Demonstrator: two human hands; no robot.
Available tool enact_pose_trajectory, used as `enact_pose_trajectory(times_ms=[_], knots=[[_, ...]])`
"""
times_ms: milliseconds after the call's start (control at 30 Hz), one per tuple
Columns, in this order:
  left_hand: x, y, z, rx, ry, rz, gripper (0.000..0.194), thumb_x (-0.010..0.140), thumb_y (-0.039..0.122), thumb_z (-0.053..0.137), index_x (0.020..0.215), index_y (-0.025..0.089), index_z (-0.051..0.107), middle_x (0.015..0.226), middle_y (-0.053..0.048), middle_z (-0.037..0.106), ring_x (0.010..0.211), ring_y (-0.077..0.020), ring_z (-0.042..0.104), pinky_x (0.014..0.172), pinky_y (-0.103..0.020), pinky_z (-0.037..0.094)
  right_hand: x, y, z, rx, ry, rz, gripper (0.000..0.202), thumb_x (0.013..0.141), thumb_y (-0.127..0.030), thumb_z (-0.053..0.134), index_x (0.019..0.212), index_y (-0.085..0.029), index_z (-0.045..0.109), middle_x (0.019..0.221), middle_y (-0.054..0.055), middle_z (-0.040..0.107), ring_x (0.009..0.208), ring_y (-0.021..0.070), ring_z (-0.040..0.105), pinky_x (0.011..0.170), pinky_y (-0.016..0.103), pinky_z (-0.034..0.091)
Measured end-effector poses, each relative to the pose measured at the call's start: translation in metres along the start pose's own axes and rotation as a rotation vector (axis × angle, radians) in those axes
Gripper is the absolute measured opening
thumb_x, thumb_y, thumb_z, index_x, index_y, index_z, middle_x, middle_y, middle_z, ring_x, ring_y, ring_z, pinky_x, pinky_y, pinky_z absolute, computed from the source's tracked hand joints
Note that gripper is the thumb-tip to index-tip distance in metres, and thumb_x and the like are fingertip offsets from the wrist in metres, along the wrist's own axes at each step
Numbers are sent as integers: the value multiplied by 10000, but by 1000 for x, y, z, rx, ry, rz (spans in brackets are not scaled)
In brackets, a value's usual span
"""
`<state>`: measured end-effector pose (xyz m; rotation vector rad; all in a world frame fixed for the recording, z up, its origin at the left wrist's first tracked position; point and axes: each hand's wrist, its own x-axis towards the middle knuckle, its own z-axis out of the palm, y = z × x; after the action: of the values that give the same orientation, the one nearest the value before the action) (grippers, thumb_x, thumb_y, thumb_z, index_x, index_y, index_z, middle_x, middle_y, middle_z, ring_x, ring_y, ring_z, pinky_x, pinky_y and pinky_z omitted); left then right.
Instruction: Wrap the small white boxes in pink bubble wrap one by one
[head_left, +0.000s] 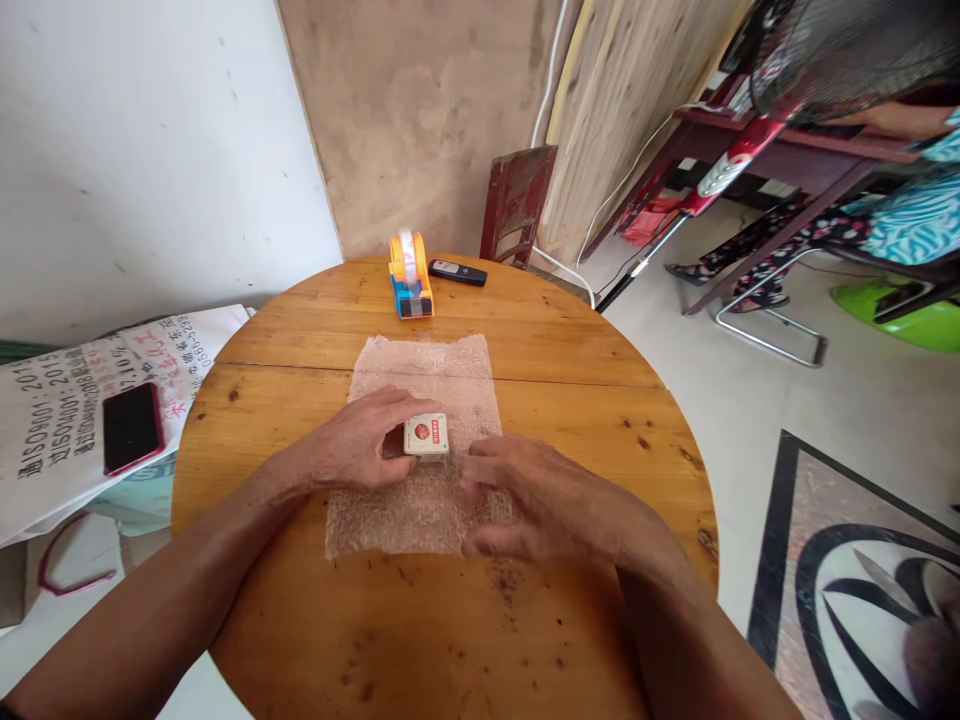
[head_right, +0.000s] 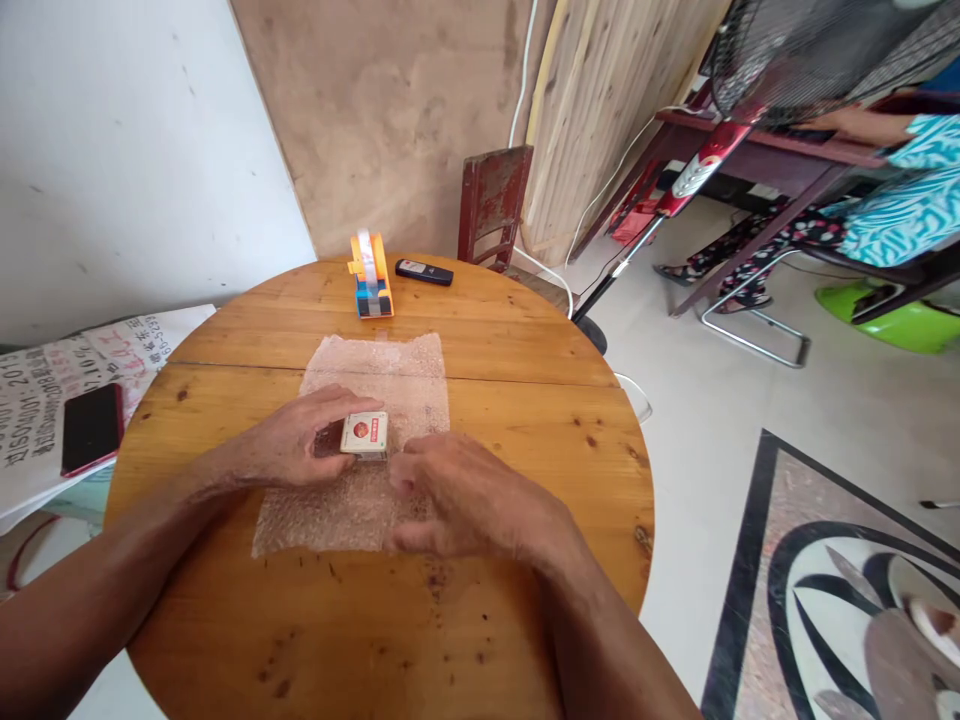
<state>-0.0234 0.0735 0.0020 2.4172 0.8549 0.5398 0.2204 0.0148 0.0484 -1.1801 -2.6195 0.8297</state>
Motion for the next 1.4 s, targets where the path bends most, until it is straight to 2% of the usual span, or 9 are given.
enact_pose_trajectory(times_ms=[100,200,367,533,633,800,1000,1167,1400], knots=[[1,1,-1,-8,5,6,569,743,165,580,1307,207,519,1018,-63,606,940,-218,566,833,-353,490,-2,-19,18,-245,2,-6,289,669,-344,787,847,-224,594,924,74,640,796,224,562,714,366,449],[1,1,0,-16,9,25,546,750,155,573,1293,203,530,1001,-56,617,936,-215,572,825,-346,488,1,-28,36,-401,56,-71,162,725,-251,678,851,-202,588,911,91,638,824,246,545,766,414,428],[1,1,-1,-59,-30,-3,508,788,239,617,1290,216,541,1056,-72,626,999,-238,575,868,-375,481,9,-27,36,-387,129,-190,125,754,-83,535,728,-203,562,788,55,634,763,207,524,737,372,381],[-6,0,-21,-319,27,-84,599,864,524,526,1377,219,473,1354,-109,525,1189,-294,515,1011,-440,420,15,-20,24,-272,404,-106,158,824,-84,476,833,-193,590,987,80,674,835,201,573,762,351,395],[-10,0,-36,-434,37,-71,576,859,601,484,1272,208,565,1344,-97,554,1208,-308,513,1030,-436,405,20,-13,25,-220,564,-53,156,842,-102,482,876,-202,596,1027,84,684,869,202,609,773,340,413],[-7,6,-34,-279,46,-103,419,731,460,712,1047,197,632,1155,-59,648,1086,-254,591,974,-391,441,34,-1,32,-248,738,-50,117,912,-178,500,850,-210,593,979,72,712,920,205,644,829,342,417],[2,11,-9,-266,211,-158,160,785,327,648,785,178,591,923,-34,668,850,-168,614,786,-301,472,46,12,35,17,697,52,95,895,-250,538,837,-212,603,954,63,702,850,185,632,764,309,443],[3,13,-5,-317,178,-229,124,778,272,615,715,175,569,896,-23,663,799,-148,601,723,-272,461,49,17,35,405,590,151,167,856,-350,586,778,-204,607,677,1,621,598,128,530,566,240,407],[3,6,-2,-435,166,-236,150,730,246,625,664,165,517,874,-15,647,729,-117,567,664,-239,454,50,19,39,431,568,178,186,832,-357,611,742,-197,582,646,-12,558,587,114,468,559,231,371]])
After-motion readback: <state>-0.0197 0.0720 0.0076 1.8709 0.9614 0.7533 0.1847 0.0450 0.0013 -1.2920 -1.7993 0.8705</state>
